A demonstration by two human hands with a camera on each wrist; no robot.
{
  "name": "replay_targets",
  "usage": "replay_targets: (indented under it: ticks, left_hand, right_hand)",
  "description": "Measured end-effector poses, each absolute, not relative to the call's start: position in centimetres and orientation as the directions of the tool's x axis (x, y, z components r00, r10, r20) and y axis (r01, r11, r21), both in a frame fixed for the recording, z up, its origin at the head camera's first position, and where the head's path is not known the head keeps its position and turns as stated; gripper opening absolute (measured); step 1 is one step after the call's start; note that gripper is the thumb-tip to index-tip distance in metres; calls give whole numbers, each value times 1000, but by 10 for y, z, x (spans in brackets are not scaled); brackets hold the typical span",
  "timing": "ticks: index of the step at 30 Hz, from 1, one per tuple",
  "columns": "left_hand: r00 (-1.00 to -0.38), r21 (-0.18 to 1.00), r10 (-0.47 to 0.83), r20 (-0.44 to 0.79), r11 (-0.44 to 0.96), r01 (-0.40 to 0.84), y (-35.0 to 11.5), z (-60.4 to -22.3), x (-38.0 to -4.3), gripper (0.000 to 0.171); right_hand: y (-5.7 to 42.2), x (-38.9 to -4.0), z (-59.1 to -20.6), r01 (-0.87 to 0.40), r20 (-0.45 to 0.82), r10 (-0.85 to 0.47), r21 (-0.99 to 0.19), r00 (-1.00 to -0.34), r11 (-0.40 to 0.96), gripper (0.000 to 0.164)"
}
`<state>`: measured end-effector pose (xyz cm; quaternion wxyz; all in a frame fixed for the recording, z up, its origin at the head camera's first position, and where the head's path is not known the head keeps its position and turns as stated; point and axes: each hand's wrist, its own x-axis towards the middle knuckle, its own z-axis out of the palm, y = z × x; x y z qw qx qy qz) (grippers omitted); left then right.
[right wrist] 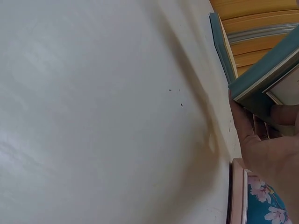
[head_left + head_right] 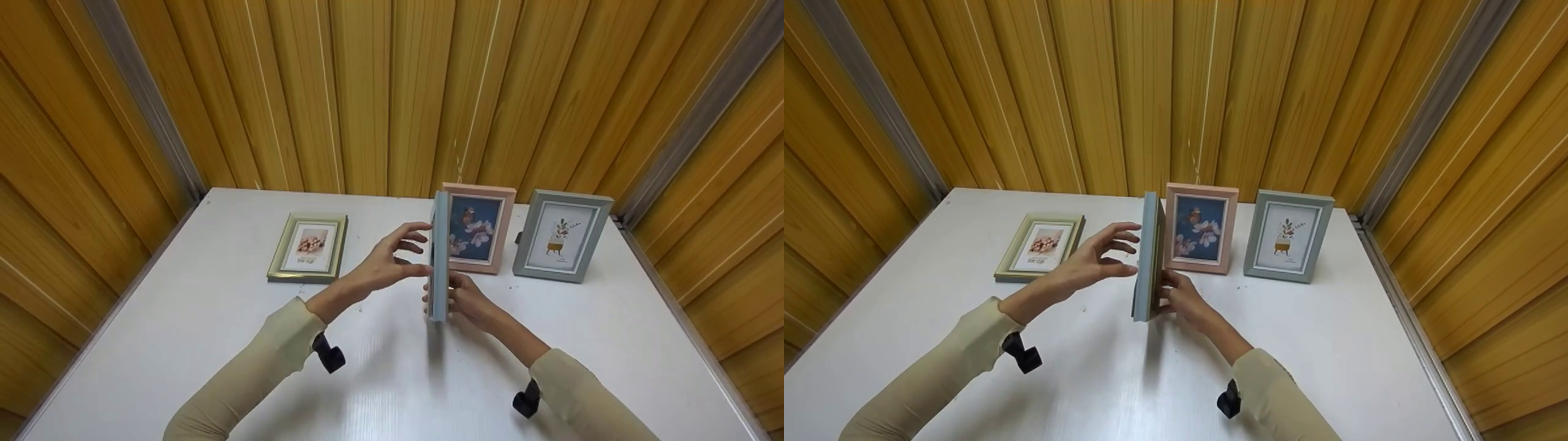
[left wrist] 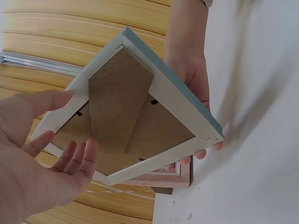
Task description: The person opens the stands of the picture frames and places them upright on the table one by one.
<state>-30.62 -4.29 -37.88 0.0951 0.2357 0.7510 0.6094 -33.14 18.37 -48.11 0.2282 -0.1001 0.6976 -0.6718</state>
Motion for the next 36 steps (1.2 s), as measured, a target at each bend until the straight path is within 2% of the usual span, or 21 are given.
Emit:
replay_targets:
  ticks: [4,8,14,27,36]
  left_hand:
    - [-849,967,521,90,159,201,-45,-386,-305,83]
    - [-826,970,563,31,183,162,-45,-391,-302,85]
    - [-805,974,594,-2,183,133,-44,-396,-300,83]
    - [-801,978,596,-65,196,66,-47,-396,-297,77]
    - [-795,973,605,-45,207,103,-50,-395,-298,71]
  right_hand:
    - [182,-332,-480,169,-186,-446,-983,-875,77,41]
    - [181,-332,-480,158,-169,-435,-985,-884,62,49]
    - [180,-331,-482,154,-168,-402,-986,-900,68,52]
    - [179,-332,-485,172,-193,-395,-981,-898,87,51]
    - [182,-334,-487,167,-187,-413,-982,-891,86,46]
